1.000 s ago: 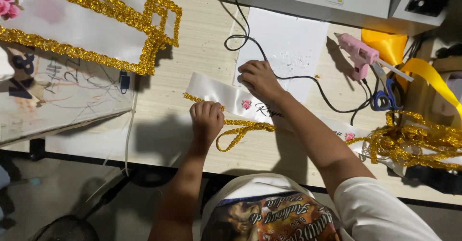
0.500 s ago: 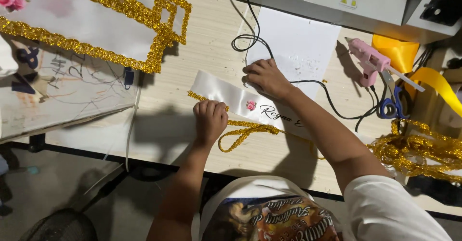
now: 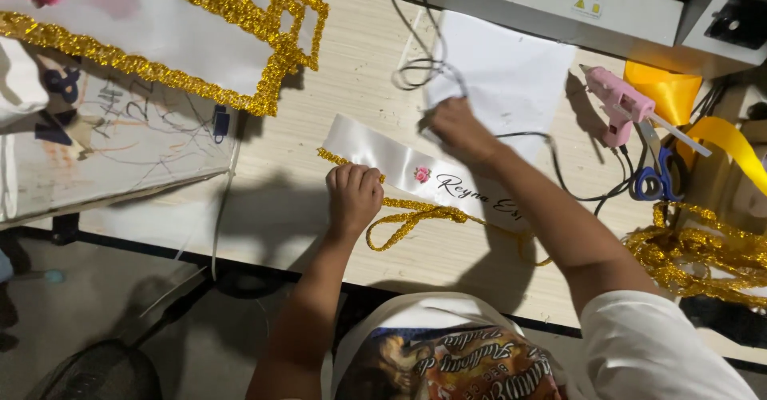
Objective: Applying decorative gold trim to white pageant sashes using a hot glue gun.
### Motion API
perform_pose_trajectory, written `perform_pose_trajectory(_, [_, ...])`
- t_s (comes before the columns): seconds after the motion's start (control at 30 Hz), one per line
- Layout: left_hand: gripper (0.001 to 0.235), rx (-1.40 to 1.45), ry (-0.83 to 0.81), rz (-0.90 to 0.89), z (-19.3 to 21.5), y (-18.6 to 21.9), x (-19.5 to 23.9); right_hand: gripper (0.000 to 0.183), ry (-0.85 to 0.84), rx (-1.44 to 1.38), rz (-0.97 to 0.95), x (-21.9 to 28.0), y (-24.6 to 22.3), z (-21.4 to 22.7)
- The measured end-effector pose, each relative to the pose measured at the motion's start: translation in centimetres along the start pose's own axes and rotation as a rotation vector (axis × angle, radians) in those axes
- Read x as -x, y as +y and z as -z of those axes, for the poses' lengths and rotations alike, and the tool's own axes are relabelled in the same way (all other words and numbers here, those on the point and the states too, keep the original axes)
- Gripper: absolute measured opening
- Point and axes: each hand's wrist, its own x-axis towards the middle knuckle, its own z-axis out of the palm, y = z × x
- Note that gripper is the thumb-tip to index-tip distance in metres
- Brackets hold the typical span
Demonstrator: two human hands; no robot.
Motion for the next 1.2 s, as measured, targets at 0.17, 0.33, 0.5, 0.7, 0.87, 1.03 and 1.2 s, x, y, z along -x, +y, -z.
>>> perform_pose_trajectory(0.17, [0.019,-0.052,-0.046,0.009,-0.5,-0.3,0.3,0.015,0.030,-0.082,-0.079,1.6,1.4,0.0])
perform_pose_trajectory(0.33, [0.021,-0.063,-0.018,0.006,-0.3,-0.1,0.2,0.007,0.320,-0.204,-0.208,0.6,3.9,-3.4])
perform_pose_trajectory(0.5, [0.022,-0.038,-0.011,0.007,-0.3,0.0,0.1,0.005,0.389,-0.303,-0.354,-1.6,2.3,-2.6])
perform_pose_trajectory(0.7, [0.021,-0.033,-0.034,-0.004,-0.1,0.0,-0.1,0.031,0.219,-0.047,-0.261,-2.7,0.0,-1.3])
perform_pose_trajectory(0.87, [0.021,-0.002,-0.052,0.020,-0.2,-0.1,0.1,0.039,0.367,0.141,-0.397,1.7,4.7,-0.5])
perform_pose_trajectory(1.03, [0.023,-0.022,-0.046,0.012,-0.2,0.1,0.0,0.051,0.182,0.265,-0.498,3.0,7.6,-0.2])
perform_pose_trajectory(1.2, [0.023,-0.017,-0.060,0.019,-0.2,0.1,-0.2,0.054,0.198,0.281,-0.565,1.3,10.3,-0.5])
